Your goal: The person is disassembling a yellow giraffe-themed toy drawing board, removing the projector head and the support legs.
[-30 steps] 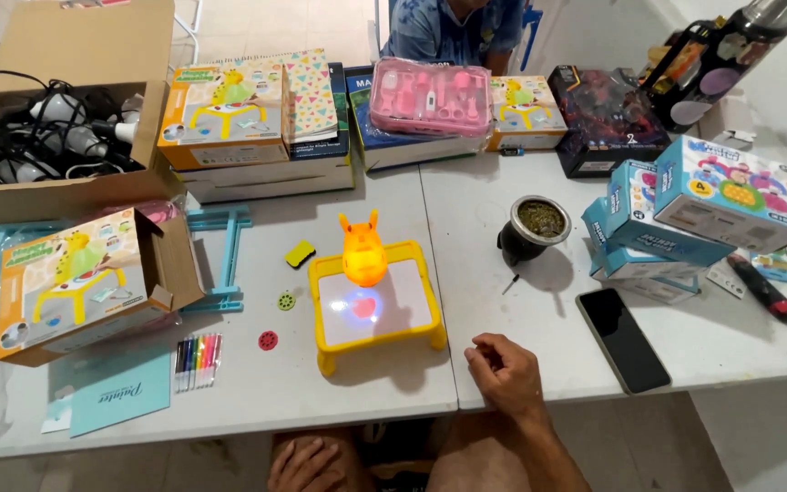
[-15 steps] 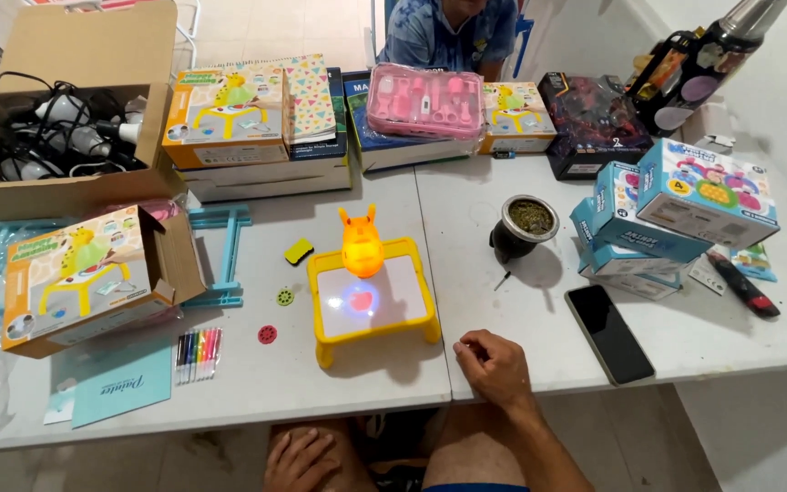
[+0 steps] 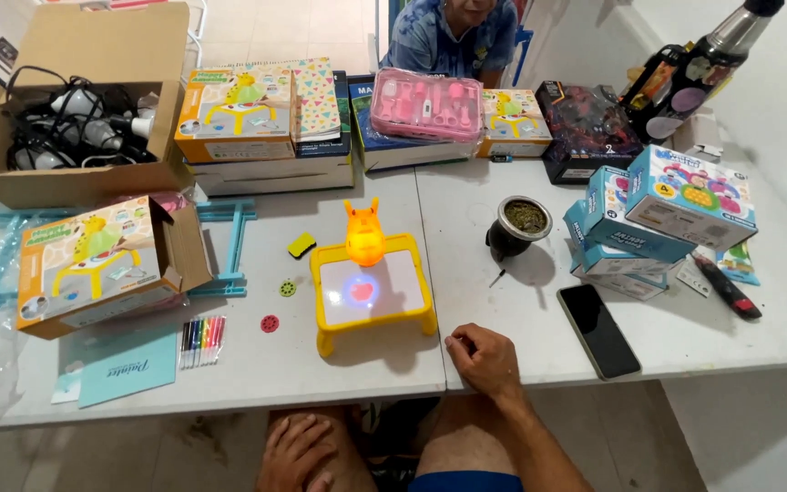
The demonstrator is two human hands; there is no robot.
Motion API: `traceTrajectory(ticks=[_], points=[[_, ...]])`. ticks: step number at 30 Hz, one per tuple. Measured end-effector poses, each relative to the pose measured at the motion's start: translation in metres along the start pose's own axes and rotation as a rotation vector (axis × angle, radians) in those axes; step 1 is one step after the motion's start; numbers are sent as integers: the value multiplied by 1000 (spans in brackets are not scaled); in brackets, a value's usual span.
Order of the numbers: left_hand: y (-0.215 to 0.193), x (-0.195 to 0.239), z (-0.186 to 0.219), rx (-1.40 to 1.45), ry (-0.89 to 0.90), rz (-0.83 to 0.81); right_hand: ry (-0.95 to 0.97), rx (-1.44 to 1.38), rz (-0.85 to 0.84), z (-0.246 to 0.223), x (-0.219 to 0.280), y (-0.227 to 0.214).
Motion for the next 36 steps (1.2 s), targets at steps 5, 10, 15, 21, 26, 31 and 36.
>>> traceTrajectory(ticks=[5, 10, 15, 21, 26, 31, 36], points=[[-16, -10, 2, 150, -155, -92, -43, 21, 45, -1, 3, 0], [-15, -8, 5, 100, -122, -54, 286, -105, -17, -1, -2, -6], [-17, -6, 4, 102, -82, -13, 186, -871, 108, -25, -28, -58], [-25, -12, 5, 141, -141, -65, -505, -681, -318, -175, -80, -173], [-4, 2, -5, 62, -92, -37, -202, -74, -390, -194, -140, -259], [-30, -19, 6, 151, -204, -176, -364, 91, -177, -185, -122, -286], [-18, -4, 9, 49, -76, -53, -533, 283, -1, -186, -105, -307]])
Point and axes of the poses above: each hand's wrist, its own x-axis away from the middle knuckle, its own y-axis out of the palm, z = x × y, the point moved 7 cm from there along -x, towards the middle knuckle, and after that the axes turned 12 degrees about -x, right-handed, at the moved point
